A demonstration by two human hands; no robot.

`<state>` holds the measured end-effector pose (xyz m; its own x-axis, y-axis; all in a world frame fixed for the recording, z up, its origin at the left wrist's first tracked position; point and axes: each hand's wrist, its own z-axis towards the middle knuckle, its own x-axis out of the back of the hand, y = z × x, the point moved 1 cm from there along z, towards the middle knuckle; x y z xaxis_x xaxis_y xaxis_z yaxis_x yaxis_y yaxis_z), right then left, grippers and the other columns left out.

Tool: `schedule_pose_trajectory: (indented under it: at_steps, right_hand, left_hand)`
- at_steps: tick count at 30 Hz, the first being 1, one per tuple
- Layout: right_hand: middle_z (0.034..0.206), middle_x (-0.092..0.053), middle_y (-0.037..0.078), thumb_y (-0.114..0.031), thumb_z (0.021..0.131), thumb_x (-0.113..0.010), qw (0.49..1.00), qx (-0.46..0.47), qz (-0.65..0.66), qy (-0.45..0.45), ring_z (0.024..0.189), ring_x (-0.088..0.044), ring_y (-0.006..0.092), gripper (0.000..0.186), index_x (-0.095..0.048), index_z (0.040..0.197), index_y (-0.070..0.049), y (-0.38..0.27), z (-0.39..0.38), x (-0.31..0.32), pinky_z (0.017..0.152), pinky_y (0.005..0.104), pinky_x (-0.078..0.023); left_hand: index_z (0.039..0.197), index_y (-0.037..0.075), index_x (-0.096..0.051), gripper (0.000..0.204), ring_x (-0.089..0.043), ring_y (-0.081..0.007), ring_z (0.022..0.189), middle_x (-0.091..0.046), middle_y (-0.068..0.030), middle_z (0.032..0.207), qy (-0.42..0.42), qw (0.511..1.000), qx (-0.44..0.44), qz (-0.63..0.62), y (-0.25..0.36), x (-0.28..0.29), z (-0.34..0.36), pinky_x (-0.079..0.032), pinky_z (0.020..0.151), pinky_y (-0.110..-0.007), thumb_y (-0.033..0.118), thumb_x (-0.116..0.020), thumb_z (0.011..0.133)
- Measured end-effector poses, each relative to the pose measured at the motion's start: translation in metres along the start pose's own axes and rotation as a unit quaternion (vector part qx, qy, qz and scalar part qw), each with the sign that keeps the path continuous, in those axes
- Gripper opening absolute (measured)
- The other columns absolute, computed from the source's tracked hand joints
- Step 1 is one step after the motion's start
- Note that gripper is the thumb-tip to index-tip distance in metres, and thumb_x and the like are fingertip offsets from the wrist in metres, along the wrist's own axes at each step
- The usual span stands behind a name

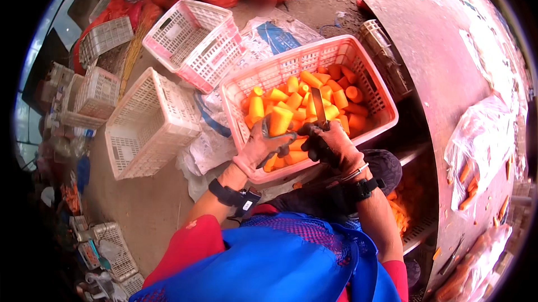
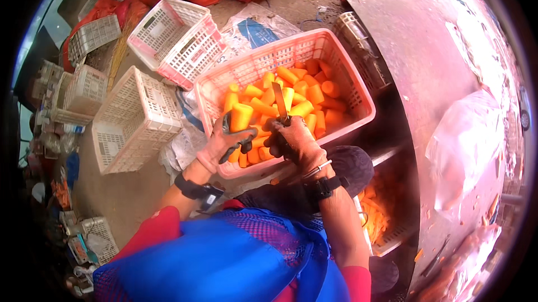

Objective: The person peels a carrot by hand using a knife, places the peeled carrot into a basket, and removes a new one from a plastic bag on the table.

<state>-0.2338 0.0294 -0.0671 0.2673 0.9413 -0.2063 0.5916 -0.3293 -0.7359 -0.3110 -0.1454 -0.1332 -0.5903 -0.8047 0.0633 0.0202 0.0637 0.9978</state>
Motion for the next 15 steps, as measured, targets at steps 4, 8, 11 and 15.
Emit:
schedule_pose_trajectory:
  at_steps: [4,8,11,15]
  right_hand:
    - [0.067,-0.062,0.009,-0.02,0.093,-0.054,0.969,0.171,0.129,0.12,0.049,-0.055,0.0138,0.025,-0.061,0.105,0.0,-0.018,-0.064,0.047,0.042,0.0234,-0.04]
    - [0.079,-0.066,0.009,-0.019,0.092,-0.055,0.921,0.246,0.172,0.247,0.057,-0.059,0.011,0.025,-0.062,0.108,0.0,0.013,-0.146,0.091,0.047,0.0233,-0.043]
    - [0.077,-0.065,0.009,-0.019,0.092,-0.055,0.895,0.243,0.183,0.325,0.057,-0.06,0.0129,0.024,-0.062,0.106,-0.001,0.058,-0.196,0.134,0.047,0.0228,-0.043]
    - [0.076,-0.065,0.009,-0.021,0.091,-0.056,0.811,0.236,0.234,0.482,0.052,-0.058,0.0128,0.027,-0.061,0.109,-0.001,0.117,-0.26,0.178,0.045,0.0226,-0.041]
  left_hand:
    - [0.119,-0.002,-0.05,0.046,-0.063,-0.0179,0.088,-0.063,-0.0108,0.104,-0.007,0.982,0.142,-0.127,0.058,-0.007,0.053,-0.053,0.076,-0.028,-0.001,-0.069,0.077]
    - [0.132,-0.004,-0.037,0.064,-0.052,-0.028,0.11,-0.052,-0.0184,0.121,0.074,0.922,-0.099,0.367,0.004,-0.012,0.07,-0.042,0.094,-0.033,0.011,-0.07,0.079]
    - [0.131,-0.003,-0.039,0.061,-0.053,-0.0274,0.111,-0.053,-0.0191,0.12,-0.036,0.973,-0.107,0.202,0.01,-0.05,0.077,-0.042,0.095,-0.033,0.009,-0.069,0.079]
    - [0.118,0.001,-0.056,0.036,-0.061,-0.0128,0.091,-0.063,-0.0064,0.105,-0.287,0.935,-0.123,0.17,0.096,-0.2,0.077,-0.049,0.079,-0.025,0.002,-0.061,0.083]
